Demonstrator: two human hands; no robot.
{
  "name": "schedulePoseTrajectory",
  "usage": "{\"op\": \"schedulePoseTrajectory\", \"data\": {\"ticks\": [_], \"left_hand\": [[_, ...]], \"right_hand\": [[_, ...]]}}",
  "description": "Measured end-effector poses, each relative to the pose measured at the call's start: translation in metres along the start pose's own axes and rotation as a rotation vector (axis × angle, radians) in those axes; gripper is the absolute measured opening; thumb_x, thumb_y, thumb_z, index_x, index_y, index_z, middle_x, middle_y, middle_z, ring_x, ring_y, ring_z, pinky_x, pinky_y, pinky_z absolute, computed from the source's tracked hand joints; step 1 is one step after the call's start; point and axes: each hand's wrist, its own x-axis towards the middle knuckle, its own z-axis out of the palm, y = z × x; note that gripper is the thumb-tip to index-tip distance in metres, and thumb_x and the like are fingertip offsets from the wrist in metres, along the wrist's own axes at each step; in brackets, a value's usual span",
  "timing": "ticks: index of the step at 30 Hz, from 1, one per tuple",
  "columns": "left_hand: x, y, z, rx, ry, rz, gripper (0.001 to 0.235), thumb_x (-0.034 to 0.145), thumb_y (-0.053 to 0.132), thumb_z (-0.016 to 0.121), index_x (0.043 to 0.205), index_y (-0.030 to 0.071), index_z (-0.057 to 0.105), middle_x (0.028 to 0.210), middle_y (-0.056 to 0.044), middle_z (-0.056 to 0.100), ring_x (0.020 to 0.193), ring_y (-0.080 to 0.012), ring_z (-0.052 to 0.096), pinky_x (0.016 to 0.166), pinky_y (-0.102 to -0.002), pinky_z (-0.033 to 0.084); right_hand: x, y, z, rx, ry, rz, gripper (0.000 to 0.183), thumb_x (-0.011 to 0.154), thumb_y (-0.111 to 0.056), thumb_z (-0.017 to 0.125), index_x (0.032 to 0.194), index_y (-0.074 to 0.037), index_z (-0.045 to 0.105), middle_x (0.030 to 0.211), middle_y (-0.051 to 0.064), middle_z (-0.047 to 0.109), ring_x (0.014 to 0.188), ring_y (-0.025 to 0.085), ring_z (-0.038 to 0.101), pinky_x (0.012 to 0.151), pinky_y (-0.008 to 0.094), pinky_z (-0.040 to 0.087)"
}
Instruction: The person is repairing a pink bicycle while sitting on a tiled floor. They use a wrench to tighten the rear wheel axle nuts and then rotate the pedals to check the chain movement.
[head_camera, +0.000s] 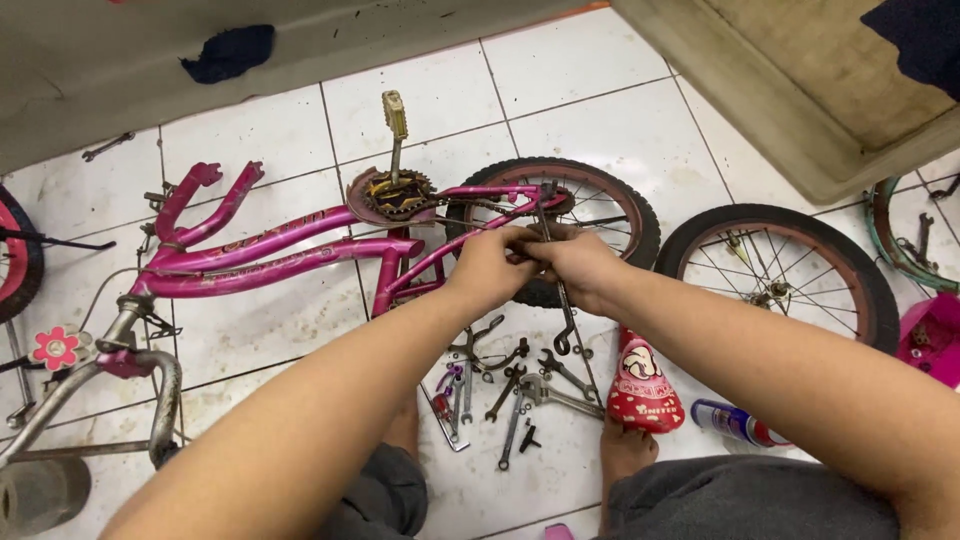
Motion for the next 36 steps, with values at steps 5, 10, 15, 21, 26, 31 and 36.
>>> {"op": "schedulePoseTrajectory", "data": {"ticks": [5, 10, 15, 21, 26, 31, 36], "left_hand": [[-0.01, -0.014, 0.025, 0.078, 0.085, -0.026, 0.037, 0.085, 0.01, 0.072, 0.121, 0.012, 0.076, 0.104, -0.014, 0.078, 0.102, -0.0314, 0.075, 0.091, -0.038, 0.06], [-0.051, -0.025, 0.045, -0.11, 0.155, -0.109, 0.028, 0.092, 0.018, 0.071, 0.118, 0.011, 0.076, 0.109, -0.013, 0.079, 0.102, -0.0306, 0.076, 0.087, -0.039, 0.062], [-0.075, -0.092, 0.064, -0.179, 0.286, -0.209, 0.03, 0.091, 0.025, 0.078, 0.115, 0.006, 0.077, 0.11, -0.017, 0.076, 0.101, -0.032, 0.075, 0.085, -0.04, 0.063], [-0.086, -0.184, 0.106, 0.006, 0.17, -0.263, 0.027, 0.091, 0.022, 0.079, 0.113, 0.006, 0.078, 0.108, -0.016, 0.07, 0.101, -0.0331, 0.073, 0.086, -0.041, 0.063], [-0.089, -0.191, 0.117, 0.213, -0.041, -0.227, 0.025, 0.093, 0.017, 0.073, 0.116, 0.007, 0.077, 0.114, -0.016, 0.069, 0.109, -0.0343, 0.071, 0.092, -0.042, 0.062], [-0.103, -0.17, 0.109, 0.443, -0.249, -0.142, 0.028, 0.098, 0.008, 0.064, 0.125, 0.006, 0.072, 0.126, -0.017, 0.063, 0.12, -0.0329, 0.066, 0.102, -0.043, 0.059], [-0.114, -0.193, 0.117, 0.612, -0.343, -0.049, 0.029, 0.096, -0.001, 0.058, 0.121, 0.006, 0.071, 0.13, -0.015, 0.062, 0.12, -0.0337, 0.065, 0.101, -0.042, 0.058]], "right_hand": [[0.019, 0.04, -0.017, -0.077, 0.026, 0.019, 0.04, 0.087, -0.014, 0.075, 0.124, 0.001, 0.066, 0.09, 0.006, 0.069, 0.072, 0.016, 0.069, 0.053, 0.022, 0.043], [-0.025, 0.024, -0.018, -0.182, -0.005, 0.156, 0.062, 0.082, -0.011, 0.074, 0.137, 0.011, 0.054, 0.086, 0.018, 0.067, 0.083, 0.026, 0.076, 0.05, 0.018, 0.037], [0.0, 0.04, -0.049, -0.577, 0.033, 0.039, 0.054, 0.075, -0.023, 0.077, 0.123, 0.001, 0.068, 0.073, 0.01, 0.074, 0.07, 0.017, 0.077, 0.053, 0.022, 0.046], [-0.042, 0.045, -0.044, -0.517, -0.011, 0.144, 0.052, 0.082, -0.026, 0.075, 0.125, 0.003, 0.07, 0.073, 0.012, 0.065, 0.063, 0.017, 0.066, 0.047, 0.021, 0.042], [-0.042, 0.144, -0.049, -0.183, -0.077, 0.37, 0.049, 0.085, -0.038, 0.075, 0.125, -0.008, 0.071, 0.08, 0.009, 0.059, 0.067, 0.015, 0.058, 0.045, 0.014, 0.036], [-0.031, 0.204, -0.055, -0.275, -0.122, 0.478, 0.032, 0.089, -0.03, 0.074, 0.11, -0.006, 0.077, 0.076, 0.008, 0.055, 0.061, 0.015, 0.055, 0.042, 0.014, 0.029], [-0.021, 0.229, -0.053, -0.289, -0.037, 0.46, 0.032, 0.087, -0.028, 0.077, 0.11, -0.006, 0.077, 0.072, 0.008, 0.054, 0.058, 0.015, 0.054, 0.039, 0.017, 0.031]]}}
